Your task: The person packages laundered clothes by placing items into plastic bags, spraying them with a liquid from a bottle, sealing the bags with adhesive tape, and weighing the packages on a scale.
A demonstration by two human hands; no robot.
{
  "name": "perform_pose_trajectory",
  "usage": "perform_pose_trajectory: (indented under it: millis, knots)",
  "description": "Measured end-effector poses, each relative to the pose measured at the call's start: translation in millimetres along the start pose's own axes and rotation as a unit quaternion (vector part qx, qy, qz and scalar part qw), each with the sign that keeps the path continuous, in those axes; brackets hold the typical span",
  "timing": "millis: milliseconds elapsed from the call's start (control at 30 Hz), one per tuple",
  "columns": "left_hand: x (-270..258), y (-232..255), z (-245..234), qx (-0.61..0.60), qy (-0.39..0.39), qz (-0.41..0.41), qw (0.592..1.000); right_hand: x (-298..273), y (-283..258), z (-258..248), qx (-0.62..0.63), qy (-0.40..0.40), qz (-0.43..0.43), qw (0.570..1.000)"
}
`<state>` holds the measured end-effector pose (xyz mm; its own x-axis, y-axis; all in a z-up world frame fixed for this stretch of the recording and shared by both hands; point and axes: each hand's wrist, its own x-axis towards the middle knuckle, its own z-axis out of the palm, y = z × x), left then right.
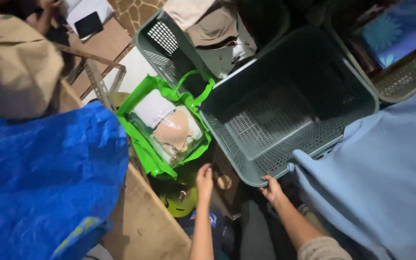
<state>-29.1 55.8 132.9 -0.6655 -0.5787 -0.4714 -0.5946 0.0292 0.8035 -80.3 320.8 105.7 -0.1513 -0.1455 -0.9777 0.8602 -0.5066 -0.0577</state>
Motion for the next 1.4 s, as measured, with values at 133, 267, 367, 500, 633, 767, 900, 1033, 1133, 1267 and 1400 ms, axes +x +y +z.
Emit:
perform_pose_trajectory:
  millis: [133,267,367,500,633,767,900,1033,1133,1267,1400]
  knots:
    - [-12,25,29,-0.034,-0.095,-0.131,0.986,-31,-9,11,0.000,-0.047,-0.035,0.998]
    - [-8,64,49,-0.009,-0.119,-0.101,0.988,-57,-22,27,0.015,-0.052,-0.036,0.998]
    - [-4,92,57,-0.042,-0.132,-0.060,0.989,-73,-19,48,-0.012,-0.014,-0.049,0.999]
    - [0,120,44,-0.185,-0.120,-0.122,0.968,-108,13,77,-0.004,0.044,-0.089,0.995]
    - [-26,147,-7,-0.192,-0.122,-0.106,0.968,-160,43,84,0.027,0.005,-0.096,0.995]
    - [-113,185,-64,-0.218,-0.126,-0.098,0.963,-241,87,44,0.002,-0.053,-0.077,0.996]
    - [-210,293,-134,-0.292,-0.206,-0.032,0.933,-303,108,4,-0.190,-0.075,-0.126,0.971]
    - [-236,386,-172,-0.321,-0.241,0.047,0.915,-330,92,3,-0.247,-0.202,-0.349,0.881]
    - [-237,444,-176,-0.298,-0.221,0.092,0.924,-364,66,10,-0.271,-0.143,-0.209,0.929]
    - [-239,515,-152,-0.344,-0.170,0.149,0.911,-448,-8,53,-0.285,-0.139,-0.188,0.930]
    - [-227,540,-104,-0.335,-0.102,0.154,0.924,-497,-86,123,-0.202,-0.177,-0.411,0.871]
